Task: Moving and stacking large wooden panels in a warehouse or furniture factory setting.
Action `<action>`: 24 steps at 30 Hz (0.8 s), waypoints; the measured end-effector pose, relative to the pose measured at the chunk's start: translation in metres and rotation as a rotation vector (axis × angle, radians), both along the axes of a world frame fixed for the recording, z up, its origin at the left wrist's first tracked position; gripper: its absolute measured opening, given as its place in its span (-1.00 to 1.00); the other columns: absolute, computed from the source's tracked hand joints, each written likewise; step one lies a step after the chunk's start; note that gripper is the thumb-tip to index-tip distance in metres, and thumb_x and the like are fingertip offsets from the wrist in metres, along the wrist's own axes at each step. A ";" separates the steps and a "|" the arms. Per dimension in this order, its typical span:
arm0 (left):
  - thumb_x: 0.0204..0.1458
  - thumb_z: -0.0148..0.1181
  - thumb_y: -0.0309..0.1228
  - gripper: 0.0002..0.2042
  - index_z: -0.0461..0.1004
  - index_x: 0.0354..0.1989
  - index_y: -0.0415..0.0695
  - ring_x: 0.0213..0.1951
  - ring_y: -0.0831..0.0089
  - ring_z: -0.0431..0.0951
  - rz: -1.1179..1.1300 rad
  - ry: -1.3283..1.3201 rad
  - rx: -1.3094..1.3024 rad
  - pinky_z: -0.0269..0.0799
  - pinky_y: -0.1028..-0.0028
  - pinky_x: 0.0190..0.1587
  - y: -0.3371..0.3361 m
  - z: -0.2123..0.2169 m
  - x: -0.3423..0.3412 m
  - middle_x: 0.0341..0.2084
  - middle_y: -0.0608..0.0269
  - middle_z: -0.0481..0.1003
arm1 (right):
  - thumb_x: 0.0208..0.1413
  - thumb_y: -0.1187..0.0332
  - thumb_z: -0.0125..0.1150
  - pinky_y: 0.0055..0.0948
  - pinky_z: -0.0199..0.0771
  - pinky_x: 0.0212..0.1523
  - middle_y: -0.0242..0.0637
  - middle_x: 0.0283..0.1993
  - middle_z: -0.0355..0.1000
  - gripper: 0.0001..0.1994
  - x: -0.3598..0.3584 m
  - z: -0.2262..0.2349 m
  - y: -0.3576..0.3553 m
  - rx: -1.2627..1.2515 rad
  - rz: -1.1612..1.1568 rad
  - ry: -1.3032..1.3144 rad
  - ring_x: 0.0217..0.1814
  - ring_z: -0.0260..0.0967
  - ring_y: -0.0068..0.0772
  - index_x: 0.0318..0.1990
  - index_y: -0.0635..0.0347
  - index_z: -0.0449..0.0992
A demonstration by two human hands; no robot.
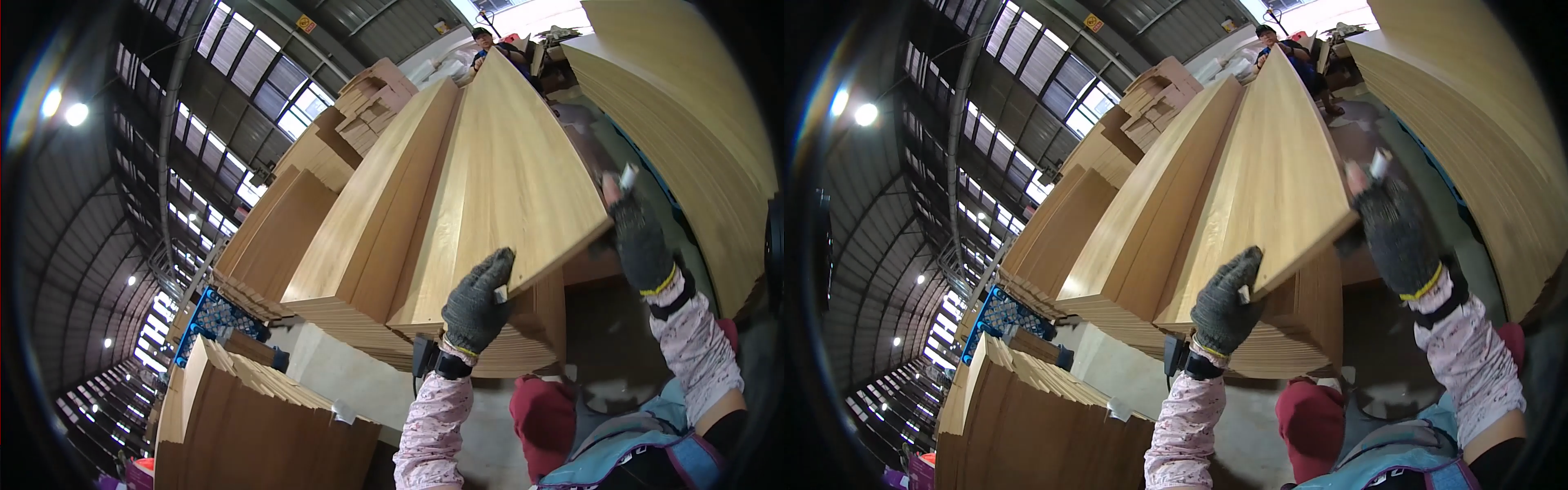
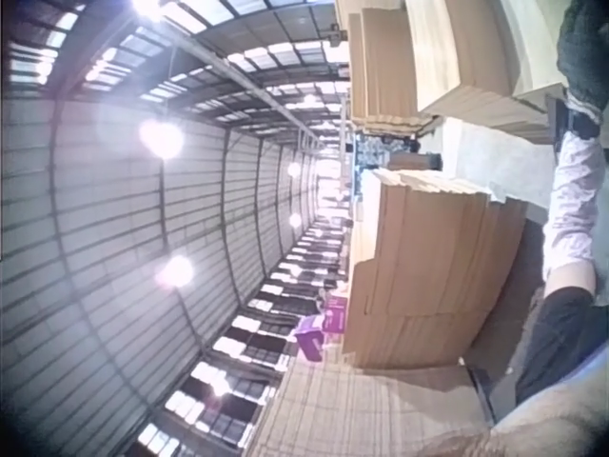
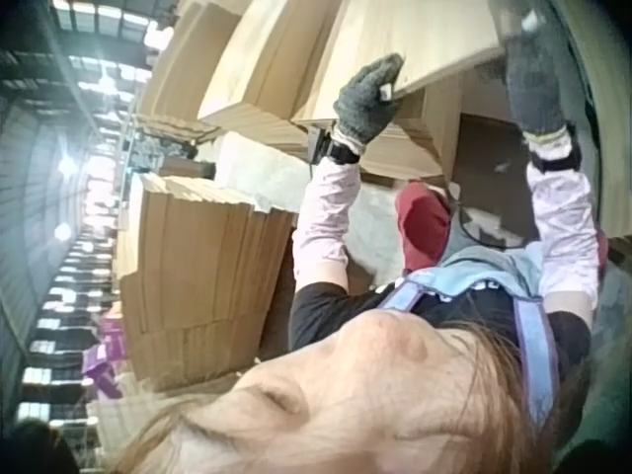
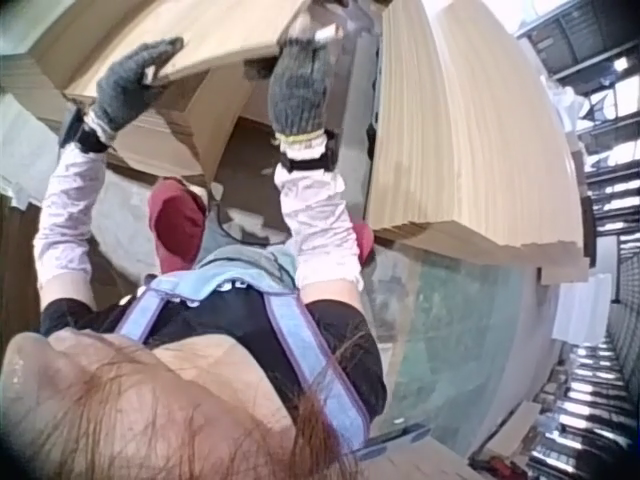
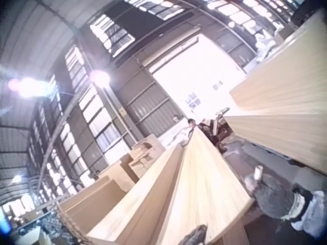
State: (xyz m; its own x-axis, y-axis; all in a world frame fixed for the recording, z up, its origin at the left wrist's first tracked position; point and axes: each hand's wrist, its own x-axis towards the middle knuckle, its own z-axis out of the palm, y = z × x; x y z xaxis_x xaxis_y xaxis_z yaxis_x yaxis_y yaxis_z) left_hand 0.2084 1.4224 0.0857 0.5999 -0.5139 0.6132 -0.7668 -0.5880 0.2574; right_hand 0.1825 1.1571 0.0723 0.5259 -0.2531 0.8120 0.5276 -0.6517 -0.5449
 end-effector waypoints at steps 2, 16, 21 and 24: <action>-0.24 0.31 -0.63 -0.48 0.42 0.02 -0.19 0.06 0.25 0.45 0.015 -0.021 -0.111 0.37 0.39 0.08 0.004 0.004 0.003 0.01 0.03 0.43 | 0.21 0.32 0.04 -0.45 0.37 -0.30 -0.30 -0.31 0.33 -0.66 0.008 0.040 0.021 0.186 0.149 0.037 -0.27 0.30 -0.42 0.11 0.21 0.32; 0.03 0.22 -0.49 -0.81 0.39 -0.21 -0.23 -0.29 0.48 0.46 0.158 -0.055 -1.086 0.42 0.50 -0.24 0.015 0.001 0.029 -0.34 0.26 0.47 | 0.12 0.26 0.11 -0.24 0.43 -0.36 -0.11 -0.43 0.36 -0.79 0.067 0.010 0.123 -0.289 0.285 -0.493 -0.37 0.39 0.00 -0.25 0.23 0.36; 0.00 0.26 -0.43 -0.69 0.32 -0.12 -0.19 -0.26 0.39 0.46 0.194 0.056 -1.409 0.48 0.39 -0.18 0.037 -0.002 0.020 -0.25 0.20 0.43 | 0.27 0.32 -0.06 -0.51 0.38 -0.37 -0.43 -0.34 0.36 -0.85 0.038 -0.082 0.088 -0.095 0.673 0.440 -0.35 0.33 -0.58 -0.24 0.17 0.39; -0.02 0.27 -0.28 -0.47 0.18 0.06 -0.18 -0.17 0.30 0.42 0.275 0.096 -1.641 0.48 0.28 -0.17 0.037 -0.021 0.013 -0.09 0.09 0.33 | 0.27 0.31 -0.06 -0.53 0.37 -0.39 -0.45 -0.34 0.37 -0.82 0.022 -0.087 0.098 0.949 1.095 0.788 -0.36 0.33 -0.61 -0.14 0.20 0.40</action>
State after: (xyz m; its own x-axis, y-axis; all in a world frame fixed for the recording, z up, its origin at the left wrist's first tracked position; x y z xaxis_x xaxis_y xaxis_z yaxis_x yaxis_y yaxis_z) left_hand 0.2212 1.4598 0.0646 0.6221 0.7160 0.3167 -0.6392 0.2308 0.7336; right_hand 0.2045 1.2553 -0.0143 0.9602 0.2735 0.0568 -0.0989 0.5228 -0.8467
